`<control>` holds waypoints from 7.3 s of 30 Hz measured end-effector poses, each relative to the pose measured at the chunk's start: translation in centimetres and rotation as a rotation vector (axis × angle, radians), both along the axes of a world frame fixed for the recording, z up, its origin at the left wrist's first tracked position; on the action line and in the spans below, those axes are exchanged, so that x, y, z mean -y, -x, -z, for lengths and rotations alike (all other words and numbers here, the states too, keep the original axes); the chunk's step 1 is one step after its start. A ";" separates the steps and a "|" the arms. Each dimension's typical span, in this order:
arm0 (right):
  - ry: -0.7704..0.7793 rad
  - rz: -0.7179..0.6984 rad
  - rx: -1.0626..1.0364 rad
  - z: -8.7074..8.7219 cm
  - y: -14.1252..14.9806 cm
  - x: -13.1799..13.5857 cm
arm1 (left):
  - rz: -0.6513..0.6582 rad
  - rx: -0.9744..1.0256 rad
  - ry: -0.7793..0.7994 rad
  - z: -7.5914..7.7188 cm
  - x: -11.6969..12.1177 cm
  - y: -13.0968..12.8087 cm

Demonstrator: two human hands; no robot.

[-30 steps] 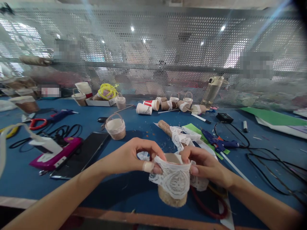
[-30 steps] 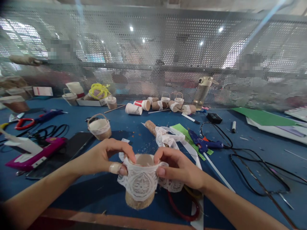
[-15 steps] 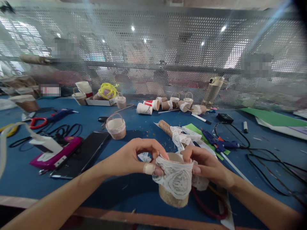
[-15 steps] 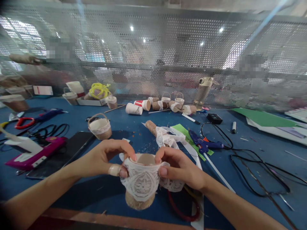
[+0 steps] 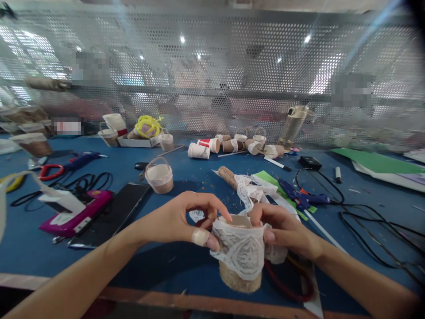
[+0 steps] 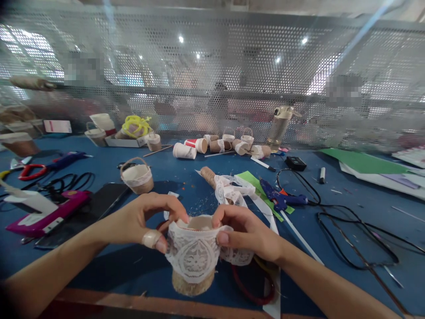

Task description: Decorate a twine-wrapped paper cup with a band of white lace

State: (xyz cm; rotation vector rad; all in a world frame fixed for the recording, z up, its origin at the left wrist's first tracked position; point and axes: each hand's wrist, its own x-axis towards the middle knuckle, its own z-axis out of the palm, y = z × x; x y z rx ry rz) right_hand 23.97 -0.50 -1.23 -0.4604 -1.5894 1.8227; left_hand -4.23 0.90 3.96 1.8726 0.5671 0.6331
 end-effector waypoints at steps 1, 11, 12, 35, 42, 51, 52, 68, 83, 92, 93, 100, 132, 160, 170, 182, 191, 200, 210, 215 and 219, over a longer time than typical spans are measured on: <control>0.004 -0.002 0.003 -0.1 0.0 0.0 | -0.002 0.002 -0.002 -0.1 0.0 0.0; -0.040 -0.006 0.072 -0.9 0.5 0.0 | 0.000 0.003 -0.210 -0.2 0.3 -0.8; -0.044 -0.006 0.076 -1.0 0.5 0.0 | 0.024 0.013 -0.205 -0.1 0.3 -0.8; -0.013 0.207 0.238 -0.7 1.4 0.9 | -0.275 -0.230 -0.460 -0.4 0.8 -0.9; 0.028 0.277 0.251 -1.2 1.8 1.0 | -0.251 -0.323 -0.476 0.0 1.0 -1.5; -0.067 0.393 0.303 -1.0 2.0 0.7 | -0.321 -0.463 -0.508 0.2 0.9 -1.5; -0.075 0.400 0.303 -1.0 2.1 0.8 | -0.326 -0.479 -0.513 0.3 0.9 -1.6; -0.235 0.413 0.325 -1.2 2.5 1.6 | -0.390 -0.378 -0.190 1.8 1.3 -2.9; -0.350 0.607 0.219 -1.1 1.7 1.7 | -0.411 -0.243 -0.025 1.3 0.6 -1.9; -0.449 0.693 0.245 -1.1 1.3 1.3 | -0.391 -0.178 0.129 0.7 0.4 -1.8; -0.454 0.697 0.238 -1.1 1.3 1.2 | -0.386 -0.159 0.157 0.7 0.3 -1.8; -0.468 0.716 0.214 -1.3 1.3 1.1 | -0.356 -0.071 0.260 0.6 0.3 -1.4; -0.623 0.629 0.137 -1.8 1.6 1.3 | -0.034 0.343 0.556 0.8 1.4 -1.3; -0.869 0.609 0.198 -1.5 1.7 1.3 | 0.122 0.046 0.221 1.2 1.0 0.0; -0.925 0.674 0.222 -1.1 1.6 1.6 | 0.071 0.018 0.110 1.1 0.7 -0.5; -0.836 0.682 0.333 -1.1 1.8 2.3 | 0.082 0.092 0.018 1.3 1.0 -1.5; -0.683 0.696 0.290 -1.0 2.1 2.6 | 0.108 0.100 -0.084 1.8 0.7 -1.6; -0.492 0.694 0.135 -0.5 2.3 2.3 | 0.075 0.038 -0.249 1.7 1.0 -1.8; -0.048 0.540 -0.053 -0.7 2.4 2.0 | -0.013 -0.040 -0.380 1.6 0.9 -1.9; 0.007 0.450 -0.147 -0.4 2.1 1.9 | 0.010 -0.077 -0.405 1.8 0.8 -2.0; 0.023 0.423 -0.180 -0.5 2.2 1.8 | 0.028 -0.071 -0.400 1.7 0.9 -2.2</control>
